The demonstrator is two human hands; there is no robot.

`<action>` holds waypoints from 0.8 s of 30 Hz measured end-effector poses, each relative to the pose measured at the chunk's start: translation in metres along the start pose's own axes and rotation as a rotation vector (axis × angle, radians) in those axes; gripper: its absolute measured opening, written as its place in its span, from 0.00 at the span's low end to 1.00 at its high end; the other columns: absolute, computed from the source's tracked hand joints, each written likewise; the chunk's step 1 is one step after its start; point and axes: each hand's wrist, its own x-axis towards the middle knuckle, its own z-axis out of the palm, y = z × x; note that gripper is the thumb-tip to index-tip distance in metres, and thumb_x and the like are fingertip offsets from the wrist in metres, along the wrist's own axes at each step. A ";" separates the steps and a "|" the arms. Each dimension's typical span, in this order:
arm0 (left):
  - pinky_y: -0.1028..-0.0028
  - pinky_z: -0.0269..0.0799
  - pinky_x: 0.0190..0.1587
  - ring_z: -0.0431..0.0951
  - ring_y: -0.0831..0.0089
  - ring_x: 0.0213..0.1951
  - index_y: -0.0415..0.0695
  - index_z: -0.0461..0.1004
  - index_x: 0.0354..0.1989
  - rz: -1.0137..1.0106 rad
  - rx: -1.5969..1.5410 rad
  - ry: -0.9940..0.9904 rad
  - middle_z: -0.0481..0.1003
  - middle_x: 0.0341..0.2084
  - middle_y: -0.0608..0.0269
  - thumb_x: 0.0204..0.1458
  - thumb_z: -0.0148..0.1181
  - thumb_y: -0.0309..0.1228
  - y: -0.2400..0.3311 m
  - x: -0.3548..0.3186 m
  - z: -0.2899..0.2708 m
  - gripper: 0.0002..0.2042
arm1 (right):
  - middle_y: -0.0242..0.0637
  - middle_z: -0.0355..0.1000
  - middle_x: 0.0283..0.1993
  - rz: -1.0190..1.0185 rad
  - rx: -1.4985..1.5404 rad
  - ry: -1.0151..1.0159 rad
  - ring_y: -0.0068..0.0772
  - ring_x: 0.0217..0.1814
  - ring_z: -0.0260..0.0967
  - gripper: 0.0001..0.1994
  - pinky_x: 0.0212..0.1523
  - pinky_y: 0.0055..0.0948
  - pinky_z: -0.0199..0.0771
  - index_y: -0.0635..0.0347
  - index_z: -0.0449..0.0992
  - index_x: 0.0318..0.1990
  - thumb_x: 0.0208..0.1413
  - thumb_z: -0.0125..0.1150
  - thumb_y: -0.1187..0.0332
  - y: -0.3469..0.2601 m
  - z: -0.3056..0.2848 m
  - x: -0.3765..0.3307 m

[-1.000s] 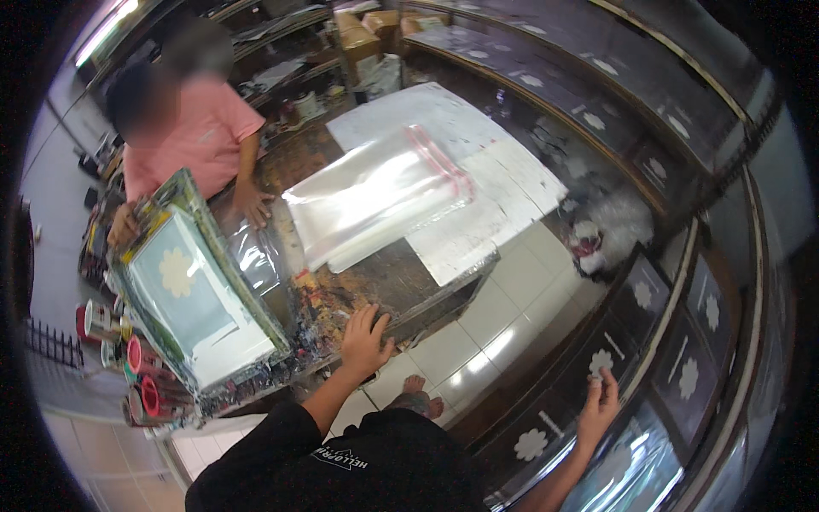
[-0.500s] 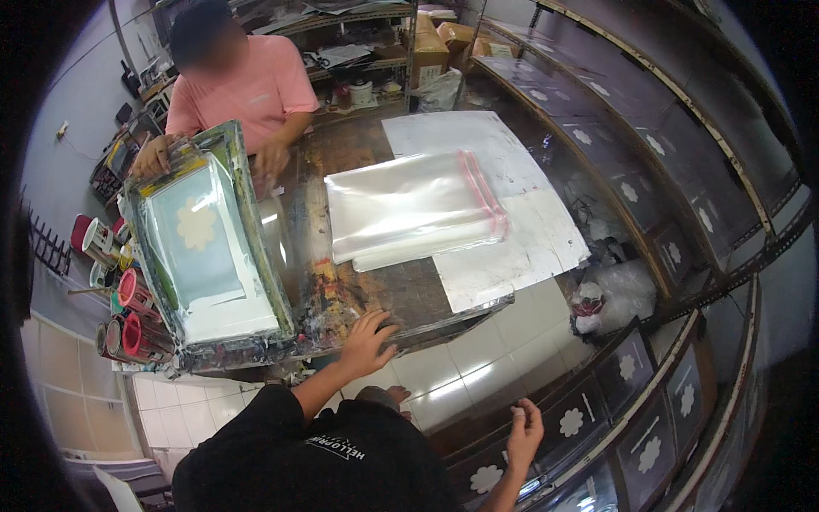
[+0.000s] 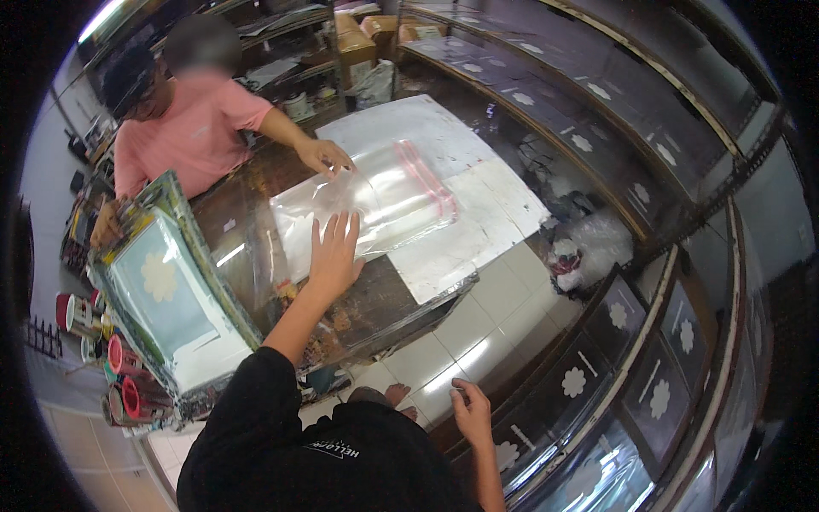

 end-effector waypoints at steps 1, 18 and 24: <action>0.45 0.50 0.69 0.66 0.54 0.62 0.39 0.64 0.63 0.029 0.061 0.001 0.67 0.60 0.50 0.47 0.67 0.34 -0.001 0.005 0.016 0.33 | 0.40 0.78 0.46 0.009 -0.005 0.002 0.29 0.40 0.74 0.13 0.40 0.27 0.73 0.63 0.78 0.50 0.59 0.60 0.70 -0.003 -0.001 0.000; 0.40 0.47 0.68 0.66 0.52 0.60 0.36 0.69 0.60 0.678 -0.333 -0.201 0.67 0.62 0.49 0.54 0.59 0.32 0.142 -0.060 -0.037 0.24 | 0.36 0.65 0.65 0.019 0.888 -0.030 0.31 0.68 0.62 0.24 0.65 0.34 0.65 0.57 0.63 0.68 0.68 0.53 0.59 -0.079 -0.056 0.061; 0.38 0.44 0.69 0.66 0.52 0.61 0.36 0.66 0.63 0.931 -0.415 -0.194 0.66 0.63 0.49 0.57 0.55 0.31 0.197 -0.087 -0.034 0.24 | 0.41 0.72 0.56 0.135 0.566 0.067 0.30 0.51 0.71 0.25 0.49 0.28 0.75 0.57 0.70 0.63 0.63 0.60 0.55 -0.059 -0.085 0.044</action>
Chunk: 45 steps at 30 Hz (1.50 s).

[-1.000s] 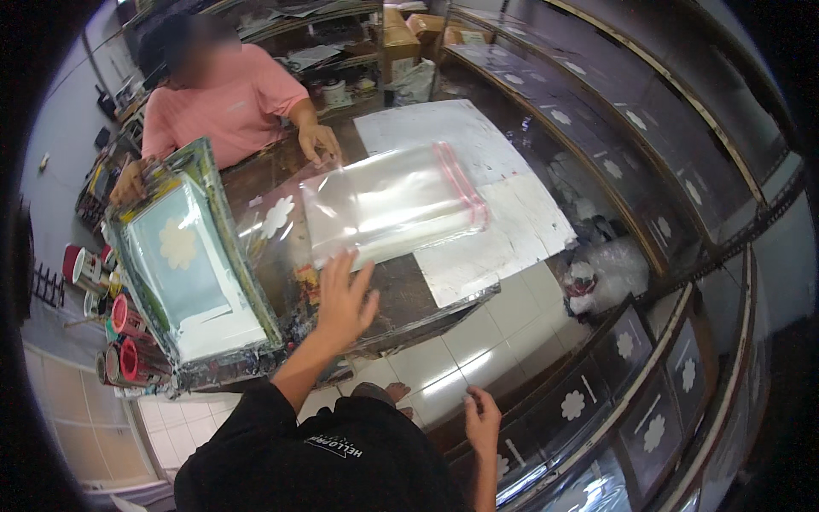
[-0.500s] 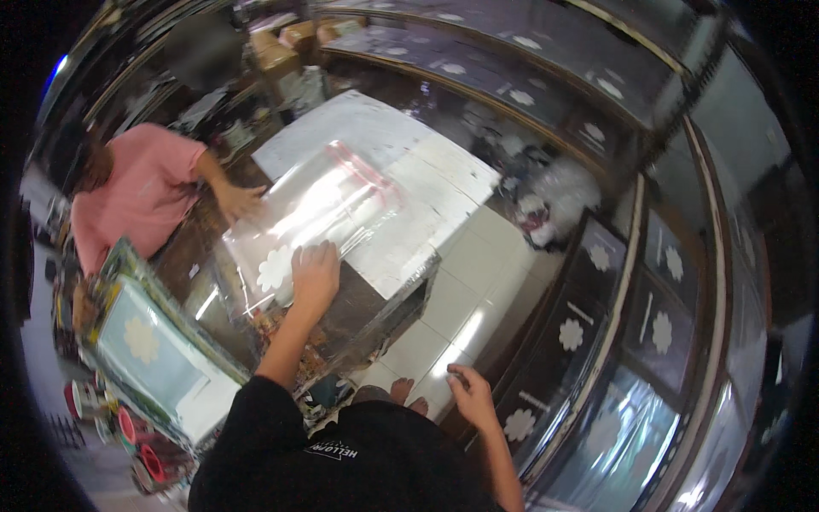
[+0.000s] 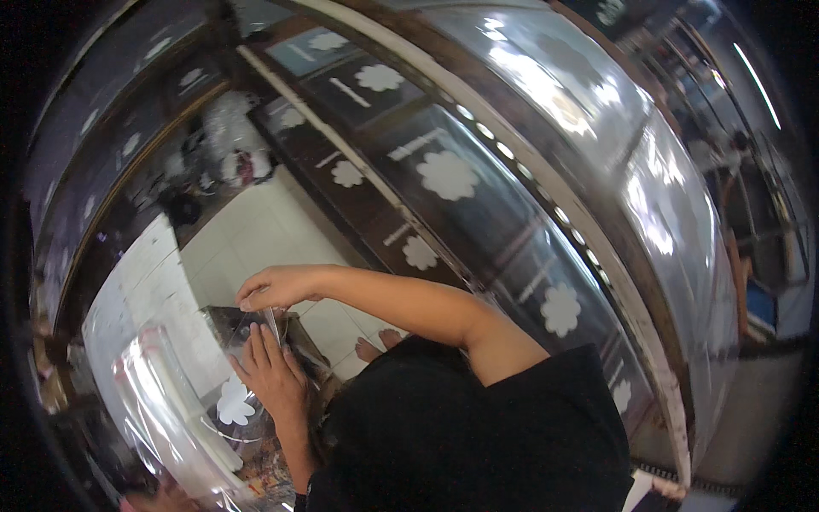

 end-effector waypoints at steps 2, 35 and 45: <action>0.37 0.44 0.68 0.67 0.52 0.60 0.37 0.66 0.63 0.049 -0.012 -0.013 0.66 0.63 0.49 0.58 0.55 0.31 0.012 0.006 0.004 0.24 | 0.44 0.73 0.53 0.058 -0.023 0.090 0.32 0.50 0.73 0.25 0.47 0.29 0.77 0.58 0.71 0.62 0.62 0.62 0.55 0.003 -0.009 -0.020; 0.35 0.51 0.65 0.59 0.40 0.65 0.37 0.67 0.62 0.489 -0.533 0.080 0.60 0.65 0.35 0.57 0.60 0.46 0.077 0.033 0.024 0.30 | 0.39 0.77 0.49 -0.110 -0.369 0.755 0.31 0.46 0.79 0.14 0.47 0.29 0.80 0.62 0.75 0.54 0.61 0.56 0.74 -0.047 -0.142 -0.183; 0.41 0.58 0.62 0.62 0.37 0.62 0.37 0.67 0.61 0.287 -0.595 -0.117 0.60 0.64 0.35 0.57 0.60 0.36 0.043 0.014 0.072 0.25 | 0.36 0.71 0.60 -0.395 -0.495 1.082 0.34 0.59 0.72 0.20 0.59 0.30 0.70 0.60 0.70 0.62 0.62 0.54 0.76 0.067 -0.333 -0.396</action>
